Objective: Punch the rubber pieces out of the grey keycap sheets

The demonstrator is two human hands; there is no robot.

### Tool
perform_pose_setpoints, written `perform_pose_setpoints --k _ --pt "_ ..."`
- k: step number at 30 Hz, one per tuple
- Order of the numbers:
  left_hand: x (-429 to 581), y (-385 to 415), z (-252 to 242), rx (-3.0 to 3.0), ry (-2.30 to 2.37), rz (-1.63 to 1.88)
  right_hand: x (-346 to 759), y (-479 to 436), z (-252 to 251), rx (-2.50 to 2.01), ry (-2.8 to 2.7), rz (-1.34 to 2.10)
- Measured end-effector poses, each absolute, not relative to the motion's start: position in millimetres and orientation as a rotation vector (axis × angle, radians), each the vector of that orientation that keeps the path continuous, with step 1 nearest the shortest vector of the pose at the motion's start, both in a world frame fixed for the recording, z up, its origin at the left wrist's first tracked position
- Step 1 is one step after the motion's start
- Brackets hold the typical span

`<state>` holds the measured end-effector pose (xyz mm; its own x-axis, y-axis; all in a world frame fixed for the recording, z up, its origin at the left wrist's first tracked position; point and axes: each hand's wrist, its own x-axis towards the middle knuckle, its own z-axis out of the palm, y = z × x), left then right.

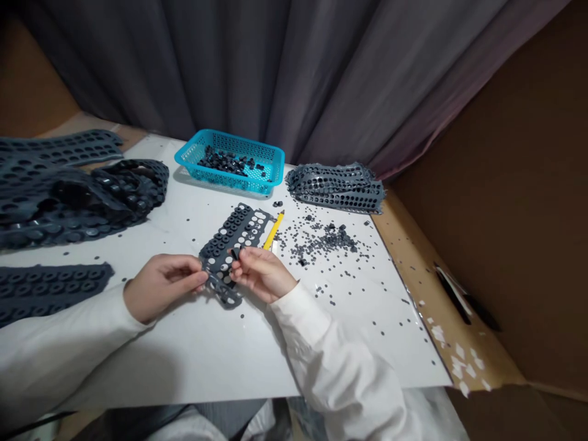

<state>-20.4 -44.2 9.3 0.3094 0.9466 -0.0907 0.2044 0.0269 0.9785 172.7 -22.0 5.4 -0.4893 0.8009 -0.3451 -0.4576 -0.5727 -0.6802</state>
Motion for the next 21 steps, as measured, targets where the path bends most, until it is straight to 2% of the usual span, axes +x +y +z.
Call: perform_pose_setpoints --k 5,8,10,14,16,21 --pt "-21.5 -42.2 5.3 1.447 1.133 0.84 172.7 -26.5 7.7 -0.799 -0.554 2.197" --pt "-24.4 -39.7 5.9 1.512 1.081 0.857 177.2 -1.2 17.8 -0.859 -0.761 2.09" --pt "-28.7 -38.2 9.8 1.593 1.002 0.745 182.7 37.7 30.3 -0.951 -1.054 1.833" --pt "-43.6 -35.9 23.3 1.682 0.869 0.255 191.7 139.4 55.1 -1.325 -1.498 0.877" --pt "-52.2 -34.6 28.5 1.663 0.903 0.099 193.0 178.6 60.2 -1.574 -1.697 0.506" --pt "-71.8 -29.8 27.1 1.659 1.193 0.076 190.3 199.0 58.4 -1.707 -1.8 0.375"
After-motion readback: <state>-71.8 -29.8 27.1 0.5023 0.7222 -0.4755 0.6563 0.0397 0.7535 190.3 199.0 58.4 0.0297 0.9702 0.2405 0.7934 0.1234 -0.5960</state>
